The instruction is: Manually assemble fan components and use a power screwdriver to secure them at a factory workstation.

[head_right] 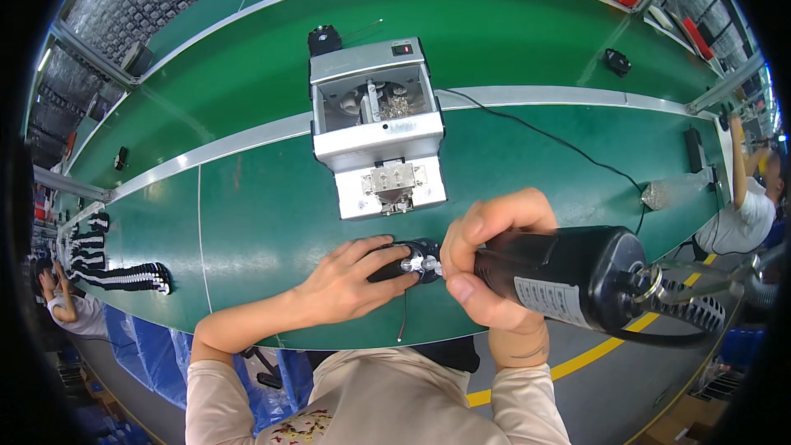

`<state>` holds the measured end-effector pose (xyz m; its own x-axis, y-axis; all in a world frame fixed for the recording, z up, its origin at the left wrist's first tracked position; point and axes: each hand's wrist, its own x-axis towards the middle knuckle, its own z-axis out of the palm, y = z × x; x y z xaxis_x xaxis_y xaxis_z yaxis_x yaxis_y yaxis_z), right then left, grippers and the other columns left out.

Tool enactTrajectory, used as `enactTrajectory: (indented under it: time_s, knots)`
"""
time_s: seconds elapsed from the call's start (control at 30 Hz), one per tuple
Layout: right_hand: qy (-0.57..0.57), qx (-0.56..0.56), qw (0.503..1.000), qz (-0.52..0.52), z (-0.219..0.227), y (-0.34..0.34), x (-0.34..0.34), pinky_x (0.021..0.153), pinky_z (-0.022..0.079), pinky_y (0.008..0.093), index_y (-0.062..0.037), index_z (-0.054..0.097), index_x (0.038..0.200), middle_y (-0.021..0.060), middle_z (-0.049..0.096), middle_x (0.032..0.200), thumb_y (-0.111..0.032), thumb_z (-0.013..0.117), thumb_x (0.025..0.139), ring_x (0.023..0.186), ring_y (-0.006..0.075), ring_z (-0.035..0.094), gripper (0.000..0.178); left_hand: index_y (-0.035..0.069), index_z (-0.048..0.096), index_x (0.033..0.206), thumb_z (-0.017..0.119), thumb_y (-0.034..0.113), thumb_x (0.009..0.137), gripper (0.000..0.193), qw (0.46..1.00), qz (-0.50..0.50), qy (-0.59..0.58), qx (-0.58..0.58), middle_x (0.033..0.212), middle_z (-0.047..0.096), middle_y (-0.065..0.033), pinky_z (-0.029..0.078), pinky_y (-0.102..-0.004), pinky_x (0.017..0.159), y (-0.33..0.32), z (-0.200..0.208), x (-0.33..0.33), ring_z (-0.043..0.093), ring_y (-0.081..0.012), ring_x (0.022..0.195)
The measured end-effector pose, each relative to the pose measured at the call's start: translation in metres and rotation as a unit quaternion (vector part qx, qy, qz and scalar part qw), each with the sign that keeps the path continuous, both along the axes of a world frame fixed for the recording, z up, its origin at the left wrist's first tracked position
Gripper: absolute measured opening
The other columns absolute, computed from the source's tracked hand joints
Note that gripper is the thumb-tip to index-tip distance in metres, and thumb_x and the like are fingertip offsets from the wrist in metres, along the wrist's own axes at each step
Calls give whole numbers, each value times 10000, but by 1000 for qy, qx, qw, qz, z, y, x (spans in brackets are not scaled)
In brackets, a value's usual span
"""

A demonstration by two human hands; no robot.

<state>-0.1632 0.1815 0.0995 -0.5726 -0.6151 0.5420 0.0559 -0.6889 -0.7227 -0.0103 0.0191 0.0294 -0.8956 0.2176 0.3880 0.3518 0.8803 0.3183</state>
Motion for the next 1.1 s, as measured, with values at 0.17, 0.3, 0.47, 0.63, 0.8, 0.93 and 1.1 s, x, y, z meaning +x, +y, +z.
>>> enactTrajectory:
  time_s: [0.17, 0.3, 0.47, 0.63, 0.8, 0.93, 1.1]
  knots:
    - [8, -4, 1000, 6, -1, -1, -2, 538, 460, 283, -13, 450, 1044, 86, 518, 731, 125, 668, 677, 548, 141, 507, 449, 186, 697, 1108, 703, 164, 728, 381, 1000, -8, -13, 21, 1211, 573, -62, 528, -368, 786, 1, 4, -4, 569, -279, 1082]
    - [12, 0, 1000, 8, 1, -2, -2, 528, 451, 282, -13, 449, 1053, 86, 516, 714, 126, 666, 685, 542, 141, 503, 449, 182, 701, 1112, 720, 166, 701, 411, 999, -12, -34, 30, 1195, 572, -59, 524, -369, 794, 1, 8, -4, 560, -269, 1064]
    - [10, 4, 1000, 6, 2, -2, -1, 516, 436, 282, -18, 444, 1058, 85, 518, 689, 115, 676, 690, 539, 147, 499, 455, 169, 711, 1080, 712, 157, 733, 347, 997, -32, -50, 50, 1191, 569, -72, 493, -387, 882, -2, 11, -10, 559, -278, 1119]
    - [15, -5, 1000, 1, 1, -4, -6, 510, 434, 283, -21, 438, 1052, 87, 522, 678, 76, 692, 708, 536, 155, 495, 438, 146, 721, 1001, 699, 158, 803, 199, 995, -32, -33, 85, 1173, 571, -95, 485, -403, 907, 1, -1, -12, 571, -300, 1145]
    - [15, -3, 1000, -4, 2, -8, -6, 509, 436, 283, -26, 424, 1055, 82, 513, 674, 48, 700, 730, 537, 158, 494, 433, 130, 724, 915, 715, 183, 837, 94, 990, -39, -19, 136, 1148, 579, -104, 523, -412, 852, 1, -9, -15, 594, -320, 1125]
    - [9, 5, 1000, -20, 1, -13, -3, 508, 443, 285, -32, 415, 1063, 70, 499, 669, 36, 703, 738, 537, 154, 493, 439, 119, 704, 994, 703, 134, 780, 215, 989, -41, -37, 138, 1182, 559, -105, 498, -419, 911, 1, -11, -11, 554, -316, 1153]
    - [38, 7, 999, -32, 4, -20, -5, 483, 453, 284, -47, 402, 1101, 52, 494, 670, -1, 689, 760, 494, 137, 479, 449, 124, 690, 1002, 739, 110, 693, 313, 988, -43, -39, 143, 1194, 553, -95, 503, -416, 909, 2, -15, -10, 548, -310, 1157]
